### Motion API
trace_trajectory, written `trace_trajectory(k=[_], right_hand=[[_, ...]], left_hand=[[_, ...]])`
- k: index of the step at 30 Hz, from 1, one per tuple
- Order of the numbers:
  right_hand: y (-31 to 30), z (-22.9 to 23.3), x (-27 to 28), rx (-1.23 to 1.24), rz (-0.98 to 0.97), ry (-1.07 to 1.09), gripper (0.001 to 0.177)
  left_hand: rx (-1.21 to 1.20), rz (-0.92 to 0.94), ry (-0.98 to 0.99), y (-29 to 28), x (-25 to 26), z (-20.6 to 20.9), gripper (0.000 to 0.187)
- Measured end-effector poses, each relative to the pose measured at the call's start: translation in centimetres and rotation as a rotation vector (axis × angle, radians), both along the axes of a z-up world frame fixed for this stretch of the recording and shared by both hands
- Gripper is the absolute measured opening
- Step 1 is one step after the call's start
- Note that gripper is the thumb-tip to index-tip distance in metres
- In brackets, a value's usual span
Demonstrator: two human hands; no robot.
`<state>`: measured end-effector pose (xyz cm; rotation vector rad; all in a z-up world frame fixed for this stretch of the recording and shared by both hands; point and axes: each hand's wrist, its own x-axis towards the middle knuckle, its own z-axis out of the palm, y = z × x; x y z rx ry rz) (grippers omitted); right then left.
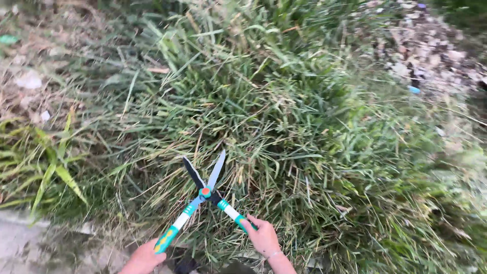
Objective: Trimming tall grass and weeds using long-handled garden shears next to a driveway.
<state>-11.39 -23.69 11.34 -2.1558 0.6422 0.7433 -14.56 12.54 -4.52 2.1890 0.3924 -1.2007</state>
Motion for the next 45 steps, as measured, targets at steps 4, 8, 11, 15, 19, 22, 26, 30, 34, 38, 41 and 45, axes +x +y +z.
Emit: trace_trajectory(k=[4,8,11,15,19,22,26,30,34,38,41,45], right_hand=[[-2.7,2.2,-0.7,-0.043,0.009,0.014,0.061],[-6.6,2.9,-2.2,0.017,-0.055,0.026,0.060],[-10.4,0.9,-2.8,0.111,-0.115,-0.052,0.052],[-14.3,1.6,-0.1,0.170,-0.152,-0.092,0.042],[-17.4,-1.8,7.7,0.255,-0.217,-0.188,0.040],[-18.2,-5.3,15.1,0.306,-0.275,-0.212,0.037],[-16.8,-5.4,23.3,0.243,-0.275,-0.174,0.036],[-19.1,-11.9,27.8,0.308,-0.359,-0.298,0.046],[-16.1,-12.0,31.2,0.318,-0.372,-0.308,0.033],[-4.9,-13.3,33.1,0.068,-0.276,-0.047,0.053],[-5.9,-19.7,32.1,0.147,-0.363,-0.198,0.056],[-11.6,-12.3,28.6,-0.034,-0.464,-0.163,0.048]], left_hand=[[-0.034,0.052,-0.043,-3.0,1.9,6.6,0.009],[-0.029,-0.040,-0.116,-7.1,3.0,10.5,0.013],[-0.023,-0.087,-0.085,-11.2,4.5,15.0,0.010],[0.034,-0.157,-0.041,-14.6,9.2,18.5,0.011],[0.042,-0.193,-0.111,-14.4,18.6,16.6,0.015],[0.054,-0.255,-0.115,-15.1,26.4,15.8,0.017],[0.097,-0.227,-0.187,-16.6,34.3,14.4,0.047],[-0.030,-0.146,-0.276,-14.2,40.8,5.1,0.066],[-0.056,-0.121,-0.163,-18.1,41.5,10.0,0.062],[0.128,0.108,-0.314,-29.3,38.8,5.6,0.057],[0.093,0.126,-0.342,-29.0,37.9,-2.6,0.059],[-0.053,0.065,-0.314,-22.0,37.7,1.5,0.069]])
